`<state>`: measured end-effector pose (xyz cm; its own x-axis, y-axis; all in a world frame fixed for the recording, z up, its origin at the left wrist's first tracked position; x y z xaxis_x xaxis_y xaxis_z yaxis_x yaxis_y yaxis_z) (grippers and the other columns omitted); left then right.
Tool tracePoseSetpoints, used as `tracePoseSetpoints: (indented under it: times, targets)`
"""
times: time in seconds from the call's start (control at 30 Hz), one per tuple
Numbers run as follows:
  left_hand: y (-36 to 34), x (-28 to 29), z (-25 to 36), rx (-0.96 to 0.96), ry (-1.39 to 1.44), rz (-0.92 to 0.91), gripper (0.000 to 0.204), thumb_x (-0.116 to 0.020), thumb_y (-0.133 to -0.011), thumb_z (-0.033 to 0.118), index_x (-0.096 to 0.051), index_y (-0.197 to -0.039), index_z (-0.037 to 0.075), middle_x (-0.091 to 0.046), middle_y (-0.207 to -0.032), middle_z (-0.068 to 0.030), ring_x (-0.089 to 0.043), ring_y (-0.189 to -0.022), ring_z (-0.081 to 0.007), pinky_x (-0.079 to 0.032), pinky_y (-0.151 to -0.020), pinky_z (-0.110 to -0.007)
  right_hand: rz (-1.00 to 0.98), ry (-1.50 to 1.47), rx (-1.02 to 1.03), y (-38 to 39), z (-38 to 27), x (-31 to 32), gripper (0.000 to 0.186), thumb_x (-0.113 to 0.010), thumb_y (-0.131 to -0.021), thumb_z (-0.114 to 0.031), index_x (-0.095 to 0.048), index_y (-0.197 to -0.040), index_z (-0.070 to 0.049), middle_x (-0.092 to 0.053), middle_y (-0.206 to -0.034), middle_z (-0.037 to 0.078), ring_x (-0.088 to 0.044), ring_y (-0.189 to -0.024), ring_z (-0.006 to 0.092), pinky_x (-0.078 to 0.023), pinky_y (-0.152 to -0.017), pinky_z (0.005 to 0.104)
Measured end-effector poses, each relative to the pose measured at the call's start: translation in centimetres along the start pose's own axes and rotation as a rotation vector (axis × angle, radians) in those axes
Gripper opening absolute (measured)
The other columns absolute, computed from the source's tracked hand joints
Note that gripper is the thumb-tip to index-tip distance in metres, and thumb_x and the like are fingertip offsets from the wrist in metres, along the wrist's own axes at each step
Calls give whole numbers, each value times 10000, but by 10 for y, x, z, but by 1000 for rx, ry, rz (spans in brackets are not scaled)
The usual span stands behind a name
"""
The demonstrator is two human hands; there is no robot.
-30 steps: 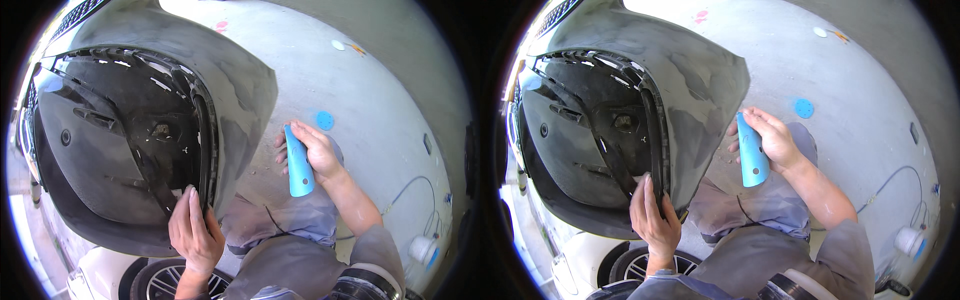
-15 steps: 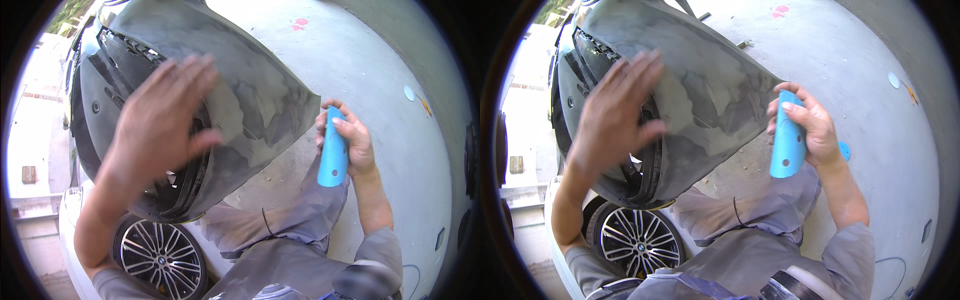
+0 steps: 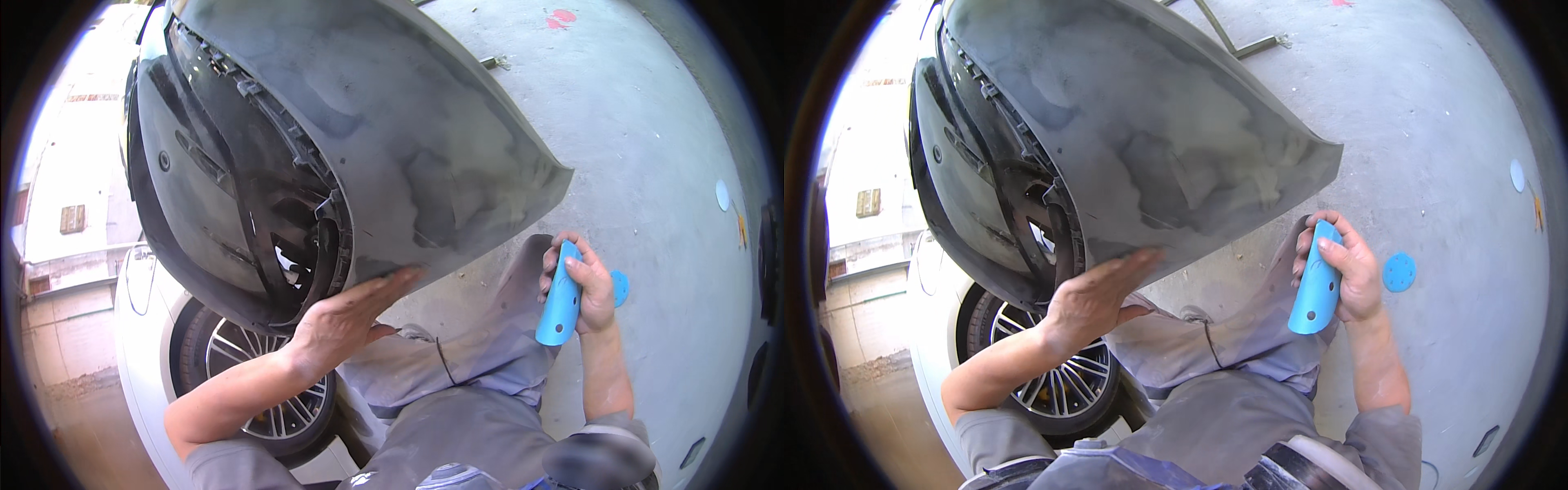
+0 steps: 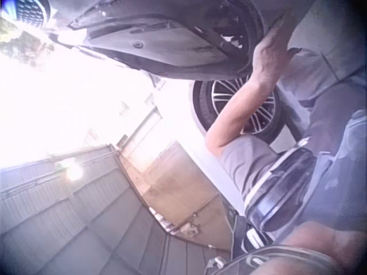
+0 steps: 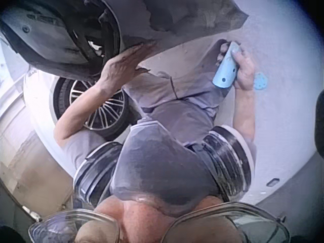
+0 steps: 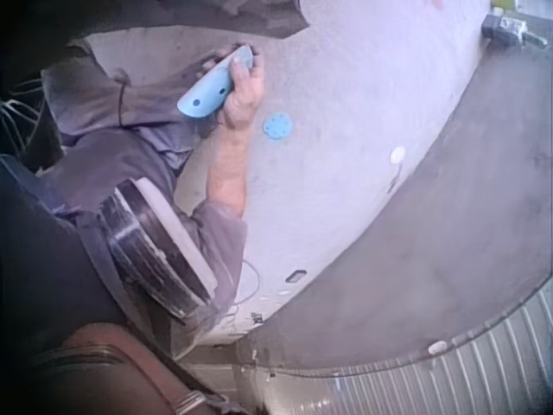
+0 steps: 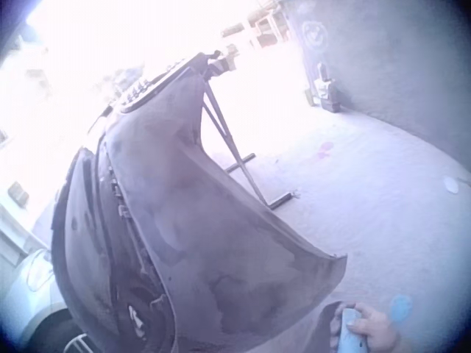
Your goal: The person sands a black car bumper with a handheld orbital sander, then switches to a blue sanding block to manually sand the edges and inner contours. The person repeatedly wipes the surface with a hand to remove dust and continues sanding different sections of the bumper.
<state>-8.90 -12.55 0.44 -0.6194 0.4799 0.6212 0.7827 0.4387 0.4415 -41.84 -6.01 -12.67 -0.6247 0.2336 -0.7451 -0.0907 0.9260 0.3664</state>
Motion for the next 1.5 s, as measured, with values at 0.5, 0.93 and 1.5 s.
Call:
tracePoseSetpoints:
  times: [0.5, 0.93, 1.5]
  targets:
    - [-56, 30, -24, 223, 11, 124, 888, -432, -996, 617, -248, -1638, 32, -206, -1727, -85, -156, -1600, -243, -77, -1317, -406, -179, 104, -59, 0, -2, -25, 348, -666, -971, -140, -527, -1276, -46, -651, -1043, 108, -706, -850, 190, -613, -726, 357]
    - [-60, 67, -90, 323, 429, 365, 872, -693, -878, 527, -450, -1506, -27, -432, -1597, -194, -402, -1496, -327, -286, -1257, -439, -48, 136, -43, 32, 8, -20, 324, -674, -967, -166, -543, -1244, -61, -652, -1014, 89, -707, -820, 181, -614, -726, 360]
    - [-94, 85, -130, 274, 411, 400, 911, -542, -981, 615, -376, -1541, -84, -352, -1636, -240, -294, -1552, -320, -200, -1289, -408, 0, 169, 20, 64, 26, -30, 313, -672, -948, -163, -555, -1213, -44, -663, -1018, 94, -705, -845, 200, -614, -766, 373]
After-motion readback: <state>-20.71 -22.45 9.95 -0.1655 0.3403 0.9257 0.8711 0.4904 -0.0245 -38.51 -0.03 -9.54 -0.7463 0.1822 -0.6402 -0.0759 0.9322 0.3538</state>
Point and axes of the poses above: each hand's wrist, its own y-axis away from the middle knuckle, its own x-axis out of the back of the hand, z = x × y, the point moved 1 cm from there along -y, towards the middle knuckle
